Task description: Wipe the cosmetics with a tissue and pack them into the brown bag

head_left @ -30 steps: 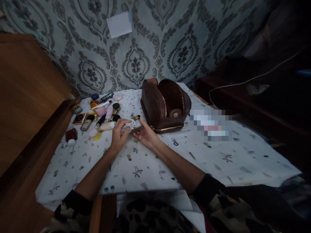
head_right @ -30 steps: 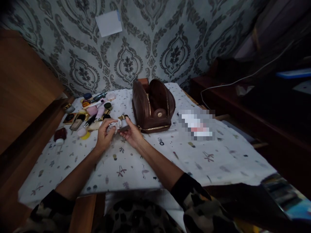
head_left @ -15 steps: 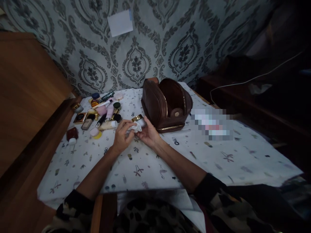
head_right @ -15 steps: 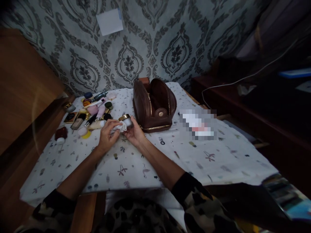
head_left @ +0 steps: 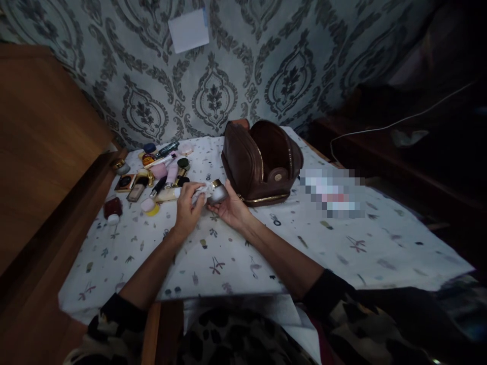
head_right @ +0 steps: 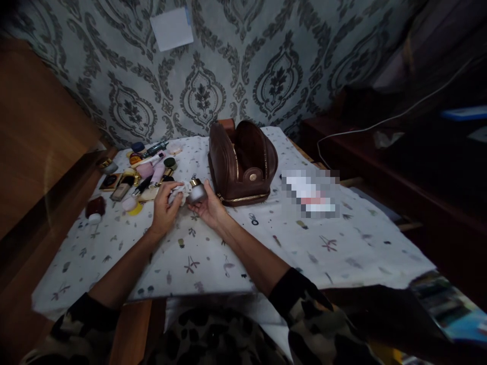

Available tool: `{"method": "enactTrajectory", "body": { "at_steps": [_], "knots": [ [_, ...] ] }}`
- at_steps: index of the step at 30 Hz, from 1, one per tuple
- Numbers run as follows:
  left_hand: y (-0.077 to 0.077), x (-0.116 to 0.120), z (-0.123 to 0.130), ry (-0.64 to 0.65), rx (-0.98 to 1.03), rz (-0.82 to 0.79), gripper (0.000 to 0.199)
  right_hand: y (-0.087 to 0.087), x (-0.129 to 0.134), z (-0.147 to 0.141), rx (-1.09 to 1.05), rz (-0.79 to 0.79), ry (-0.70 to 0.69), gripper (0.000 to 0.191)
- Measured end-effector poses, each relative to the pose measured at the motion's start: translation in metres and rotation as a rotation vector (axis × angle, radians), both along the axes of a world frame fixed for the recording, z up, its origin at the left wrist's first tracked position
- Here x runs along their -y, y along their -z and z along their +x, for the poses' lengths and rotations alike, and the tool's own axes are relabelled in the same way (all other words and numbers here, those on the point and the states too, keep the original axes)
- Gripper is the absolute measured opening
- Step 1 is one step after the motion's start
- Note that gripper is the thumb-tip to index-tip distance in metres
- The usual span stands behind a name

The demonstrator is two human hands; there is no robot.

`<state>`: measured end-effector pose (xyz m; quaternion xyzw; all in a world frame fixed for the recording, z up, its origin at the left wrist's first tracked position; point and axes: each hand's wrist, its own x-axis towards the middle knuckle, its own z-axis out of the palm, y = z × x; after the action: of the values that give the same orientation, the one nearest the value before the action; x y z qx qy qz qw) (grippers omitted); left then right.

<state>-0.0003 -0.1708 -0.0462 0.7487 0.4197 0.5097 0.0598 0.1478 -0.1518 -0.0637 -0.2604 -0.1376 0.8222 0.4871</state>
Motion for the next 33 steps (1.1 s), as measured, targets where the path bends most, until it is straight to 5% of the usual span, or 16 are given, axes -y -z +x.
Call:
{"method": "enactTrajectory", "body": {
  "at_steps": [6, 11, 18, 23, 33],
  "knots": [
    [0.0, 0.004, 0.001, 0.092, -0.102, 0.051, 0.022, -0.004, 0.002, 0.002, -0.086, -0.004, 0.04, 0.012],
    [0.003, 0.011, 0.005, 0.239, -0.233, 0.111, 0.025, -0.007, -0.001, 0.003, -0.164, -0.078, 0.022, 0.026],
    [-0.001, 0.006, 0.002, 0.037, -0.077, 0.064, 0.02, -0.01, 0.003, 0.003, -0.081, -0.063, 0.089, 0.026],
    [-0.003, 0.005, 0.0, 0.026, -0.059, 0.06, 0.019, -0.005, 0.002, 0.0, -0.011, -0.043, 0.053, 0.034],
    [-0.003, 0.011, 0.004, 0.195, -0.177, 0.089, 0.02, -0.002, -0.003, 0.0, -0.081, -0.042, 0.036, 0.041]
  ]
}}
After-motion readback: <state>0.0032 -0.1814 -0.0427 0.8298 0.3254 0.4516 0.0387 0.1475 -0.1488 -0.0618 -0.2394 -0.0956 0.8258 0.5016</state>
